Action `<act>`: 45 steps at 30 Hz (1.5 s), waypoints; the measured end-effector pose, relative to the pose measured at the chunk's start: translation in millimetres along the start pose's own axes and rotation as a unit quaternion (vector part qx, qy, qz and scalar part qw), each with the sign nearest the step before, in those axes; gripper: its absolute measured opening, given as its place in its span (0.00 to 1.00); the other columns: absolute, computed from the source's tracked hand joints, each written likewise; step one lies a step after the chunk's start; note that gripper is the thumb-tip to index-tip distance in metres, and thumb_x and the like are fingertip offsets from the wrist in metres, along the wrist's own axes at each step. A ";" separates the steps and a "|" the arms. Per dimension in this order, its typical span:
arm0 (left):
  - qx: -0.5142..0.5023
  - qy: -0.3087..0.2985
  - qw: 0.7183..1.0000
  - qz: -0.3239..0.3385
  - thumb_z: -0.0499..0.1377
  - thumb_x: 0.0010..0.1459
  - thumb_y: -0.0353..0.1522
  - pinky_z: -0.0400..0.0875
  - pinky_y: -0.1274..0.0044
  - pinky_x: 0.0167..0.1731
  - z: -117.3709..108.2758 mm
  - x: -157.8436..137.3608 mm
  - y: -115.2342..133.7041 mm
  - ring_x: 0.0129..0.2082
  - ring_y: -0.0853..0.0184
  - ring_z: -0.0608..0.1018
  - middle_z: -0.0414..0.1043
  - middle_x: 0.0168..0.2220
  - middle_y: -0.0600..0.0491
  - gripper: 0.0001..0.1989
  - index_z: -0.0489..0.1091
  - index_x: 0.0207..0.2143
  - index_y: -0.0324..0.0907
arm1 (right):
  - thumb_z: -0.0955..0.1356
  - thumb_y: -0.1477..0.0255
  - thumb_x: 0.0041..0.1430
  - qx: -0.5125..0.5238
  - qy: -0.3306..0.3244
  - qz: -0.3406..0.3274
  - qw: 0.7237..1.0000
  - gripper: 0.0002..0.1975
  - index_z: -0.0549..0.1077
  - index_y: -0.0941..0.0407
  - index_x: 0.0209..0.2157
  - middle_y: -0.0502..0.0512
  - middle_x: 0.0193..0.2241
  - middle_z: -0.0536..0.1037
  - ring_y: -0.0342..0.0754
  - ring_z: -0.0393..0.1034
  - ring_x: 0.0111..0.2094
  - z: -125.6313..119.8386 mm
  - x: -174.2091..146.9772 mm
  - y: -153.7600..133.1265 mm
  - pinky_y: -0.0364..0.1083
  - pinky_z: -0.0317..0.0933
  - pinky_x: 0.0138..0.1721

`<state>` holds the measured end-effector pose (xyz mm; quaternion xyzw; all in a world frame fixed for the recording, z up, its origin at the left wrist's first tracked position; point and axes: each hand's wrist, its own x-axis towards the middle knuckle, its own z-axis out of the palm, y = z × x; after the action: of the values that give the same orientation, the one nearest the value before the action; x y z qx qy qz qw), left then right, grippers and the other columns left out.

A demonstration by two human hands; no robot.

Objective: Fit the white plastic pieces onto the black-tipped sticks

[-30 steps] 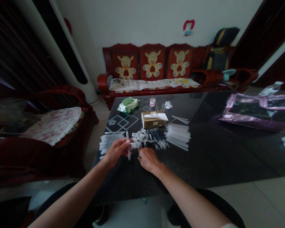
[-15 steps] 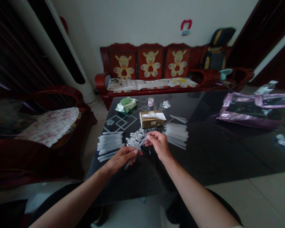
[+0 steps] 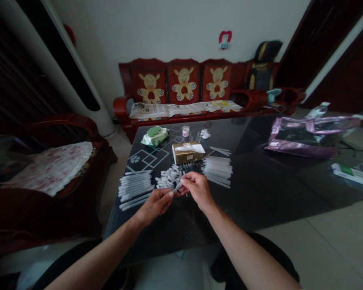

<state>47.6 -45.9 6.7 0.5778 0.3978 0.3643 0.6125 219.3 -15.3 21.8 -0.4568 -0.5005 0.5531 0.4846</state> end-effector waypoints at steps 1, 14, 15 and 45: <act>-0.004 0.001 1.000 0.004 0.53 0.58 0.47 0.48 0.82 0.14 4.8 -1.2 0.2 0.14 0.77 0.57 0.54 0.17 0.61 0.22 0.73 0.35 0.36 | 0.70 0.64 0.50 -0.010 0.004 0.006 1.000 0.13 0.70 0.59 0.31 0.50 0.19 0.75 0.44 0.71 0.19 -0.7 -5.1 -2.7 0.41 0.65 0.19; 0.102 -0.020 0.994 0.018 0.49 0.61 0.46 0.54 0.81 0.19 27.9 -17.5 -4.1 0.15 0.73 0.62 0.66 0.15 0.56 0.22 0.73 0.29 0.38 | 0.66 0.62 0.55 -0.035 0.054 -0.011 0.998 0.11 0.67 0.56 0.28 0.45 0.14 0.69 0.38 0.60 0.11 -3.0 -49.0 23.8 0.36 0.52 0.09; 0.102 -0.018 0.994 0.017 0.49 0.61 0.46 0.54 0.81 0.19 27.7 -17.3 -5.3 0.15 0.73 0.62 0.65 0.15 0.56 0.23 0.73 0.28 0.38 | 0.66 0.62 0.54 -0.030 0.047 -0.009 0.998 0.12 0.67 0.56 0.28 0.45 0.14 0.69 0.39 0.61 0.12 -2.9 -48.4 24.8 0.36 0.53 0.09; 0.156 -0.011 0.987 -0.040 0.56 0.56 0.45 0.52 0.82 0.16 14.6 -13.3 -1.5 0.18 0.73 0.61 0.66 0.23 0.56 0.17 0.71 0.41 0.43 | 0.66 0.67 0.58 -0.172 0.348 -0.064 0.920 0.11 0.76 0.57 0.39 0.49 0.17 0.72 0.41 0.65 0.16 -106.5 -204.0 -46.3 0.41 0.61 0.16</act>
<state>55.3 -64.2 6.3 0.6536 0.4661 0.2665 0.5334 351.5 -204.8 63.4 -0.6632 -0.4161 0.2328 0.5768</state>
